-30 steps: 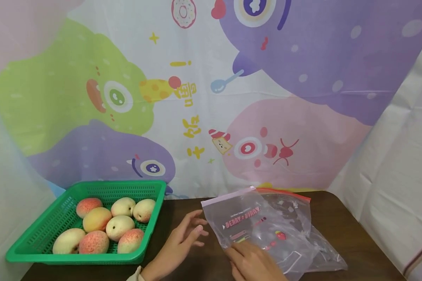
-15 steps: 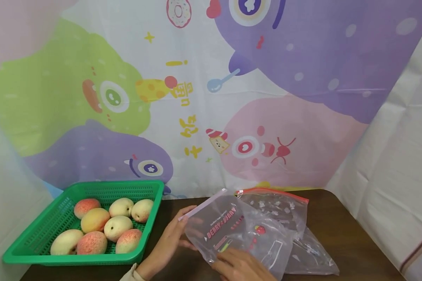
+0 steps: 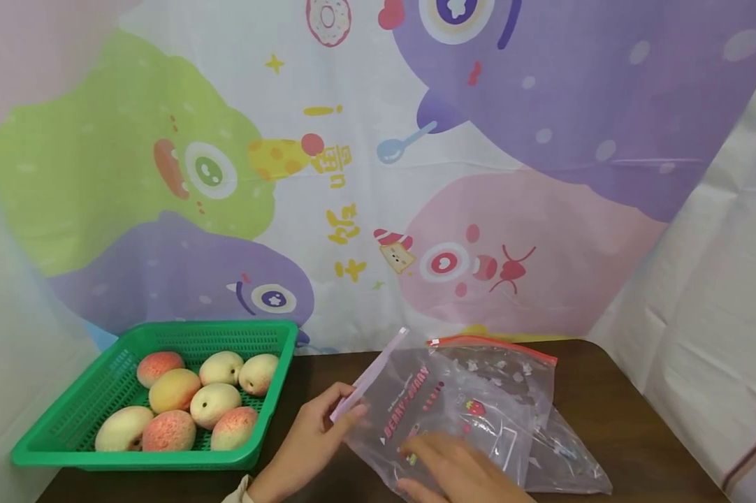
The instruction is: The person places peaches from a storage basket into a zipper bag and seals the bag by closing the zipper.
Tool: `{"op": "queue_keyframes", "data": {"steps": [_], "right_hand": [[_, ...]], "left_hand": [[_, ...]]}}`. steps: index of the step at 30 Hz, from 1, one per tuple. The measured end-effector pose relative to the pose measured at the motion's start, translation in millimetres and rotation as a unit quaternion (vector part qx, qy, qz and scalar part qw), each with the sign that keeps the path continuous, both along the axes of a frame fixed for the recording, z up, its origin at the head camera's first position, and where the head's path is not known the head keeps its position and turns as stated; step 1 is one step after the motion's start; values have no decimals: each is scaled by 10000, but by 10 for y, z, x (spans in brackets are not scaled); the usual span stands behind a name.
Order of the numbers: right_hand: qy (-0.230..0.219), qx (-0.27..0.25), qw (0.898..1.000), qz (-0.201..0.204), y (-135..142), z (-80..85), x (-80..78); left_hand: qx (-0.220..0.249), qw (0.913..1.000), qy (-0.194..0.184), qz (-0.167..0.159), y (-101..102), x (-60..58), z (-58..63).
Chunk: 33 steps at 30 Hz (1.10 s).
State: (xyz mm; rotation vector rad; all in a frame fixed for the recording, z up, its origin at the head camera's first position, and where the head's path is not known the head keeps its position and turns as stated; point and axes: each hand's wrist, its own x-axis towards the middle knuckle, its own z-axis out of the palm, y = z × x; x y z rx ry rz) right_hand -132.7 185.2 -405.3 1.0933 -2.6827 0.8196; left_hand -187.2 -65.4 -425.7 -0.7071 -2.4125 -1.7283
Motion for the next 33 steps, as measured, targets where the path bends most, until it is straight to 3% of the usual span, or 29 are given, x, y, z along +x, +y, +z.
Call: {"op": "queue_keyframes", "data": {"steps": [5, 11, 16, 18, 21, 25, 28, 31, 33], "right_hand": [[569, 62, 9980, -268, 39, 124, -15], [1106, 230, 9916, -630, 64, 297, -88], [1434, 108, 9859, -850, 91, 474, -156], [1337, 122, 9883, -728, 53, 523, -170], [797, 201, 9950, -572, -11, 548, -157], [170, 342, 9978, -541, -43, 518, -135], [-282, 328, 9973, -598, -53, 480, -118], [-735, 194, 9923, -980, -82, 466, -95], [-584, 128, 9906, -1229, -104, 467, -97]], "left_hand": [[-369, 9954, 885, -81, 74, 87, 6], [-619, 9819, 1734, -440, 161, 179, 33], [-1091, 9649, 2382, -181, 192, 240, 60], [-1253, 9608, 2471, -77, 187, 269, 72], [-1516, 9602, 2344, -109, 203, 323, 92], [-2043, 9592, 1940, -260, 256, 435, 139], [-2486, 9499, 1884, -215, 285, 548, 161], [-2730, 9372, 2168, -118, 316, 643, 149], [-2773, 9278, 2497, -42, 349, 682, 117]]}}
